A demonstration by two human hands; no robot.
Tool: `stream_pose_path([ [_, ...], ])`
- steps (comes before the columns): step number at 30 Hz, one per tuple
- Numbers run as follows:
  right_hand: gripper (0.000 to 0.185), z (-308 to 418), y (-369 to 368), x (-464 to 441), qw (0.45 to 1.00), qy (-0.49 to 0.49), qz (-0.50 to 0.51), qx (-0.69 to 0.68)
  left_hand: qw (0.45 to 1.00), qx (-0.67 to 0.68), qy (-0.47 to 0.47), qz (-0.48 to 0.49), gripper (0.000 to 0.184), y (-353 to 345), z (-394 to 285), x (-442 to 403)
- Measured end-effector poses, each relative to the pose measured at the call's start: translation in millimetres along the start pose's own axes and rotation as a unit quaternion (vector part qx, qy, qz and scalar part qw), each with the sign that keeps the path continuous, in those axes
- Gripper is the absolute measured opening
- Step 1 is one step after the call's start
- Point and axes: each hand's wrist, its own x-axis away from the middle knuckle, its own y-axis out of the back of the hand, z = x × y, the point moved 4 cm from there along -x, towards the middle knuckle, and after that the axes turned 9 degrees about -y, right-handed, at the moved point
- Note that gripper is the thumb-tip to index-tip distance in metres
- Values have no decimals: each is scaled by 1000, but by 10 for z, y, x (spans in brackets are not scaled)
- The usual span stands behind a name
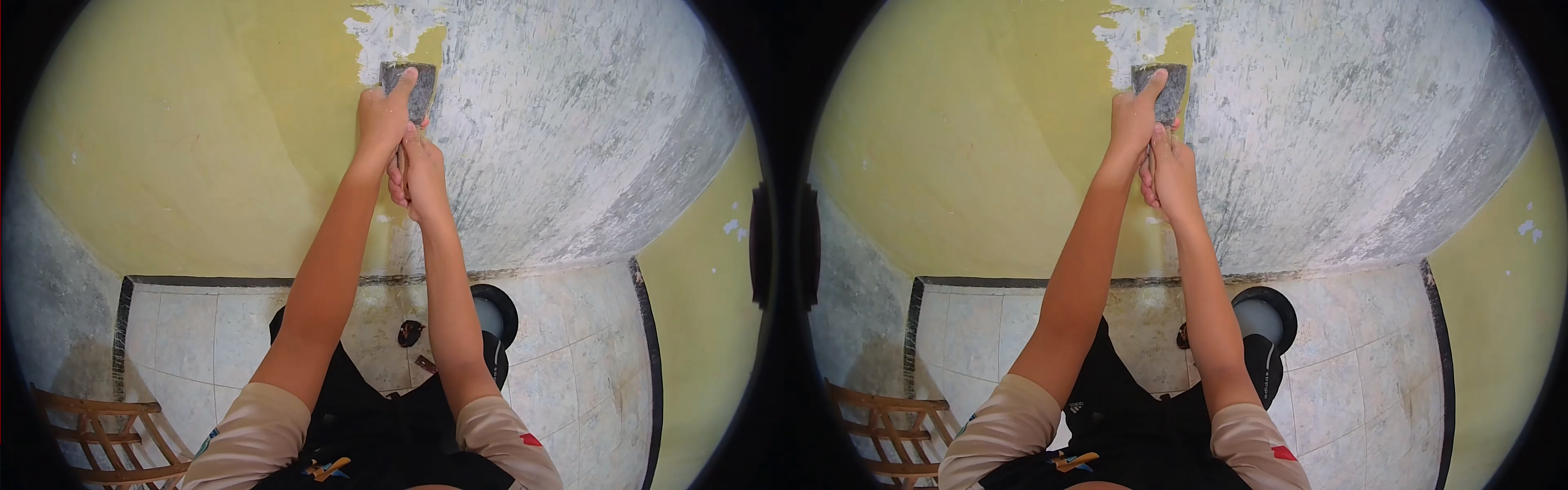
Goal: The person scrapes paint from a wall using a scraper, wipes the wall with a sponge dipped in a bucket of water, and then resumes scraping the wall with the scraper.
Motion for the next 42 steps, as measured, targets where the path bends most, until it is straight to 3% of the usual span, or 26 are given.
stream_pose_path([
  [7,42,-245,19,111,999,30,-29,-16,996,-83,24,-24,66,150,363,55],
  [11,43,-367,90,161,999,-11,-31,-17,990,-137,22,-25,79,230,632,150],
  [13,44,-287,84,139,1000,-14,-23,-13,991,-128,-13,-24,45,217,656,-17],
  [17,42,-32,8,67,999,5,-16,-35,992,-126,-9,-23,45,39,284,-133],
  [19,41,-11,8,52,999,9,5,-39,995,-101,-7,-16,72,-5,180,-83],
  [20,41,-22,20,62,999,7,5,-39,995,-101,-6,-18,72,-17,179,-50],
  [22,40,-30,58,89,999,13,-3,-33,999,-30,16,-14,70,-54,235,-6],
  [26,41,-92,133,139,1000,0,-12,-17,998,-55,-17,-27,68,0,385,31],
  [32,42,-102,177,102,1000,-29,-4,8,997,-30,31,-56,68,-17,377,89],
  [35,48,32,154,72,999,-24,-25,8,996,-82,-8,-17,68,-70,282,-79],
  [37,48,311,102,-15,999,32,-13,29,997,-79,-4,-22,42,-242,42,-241],
  [42,46,420,31,-28,1000,28,-1,8,999,-29,6,-19,44,-297,-138,-223],
])
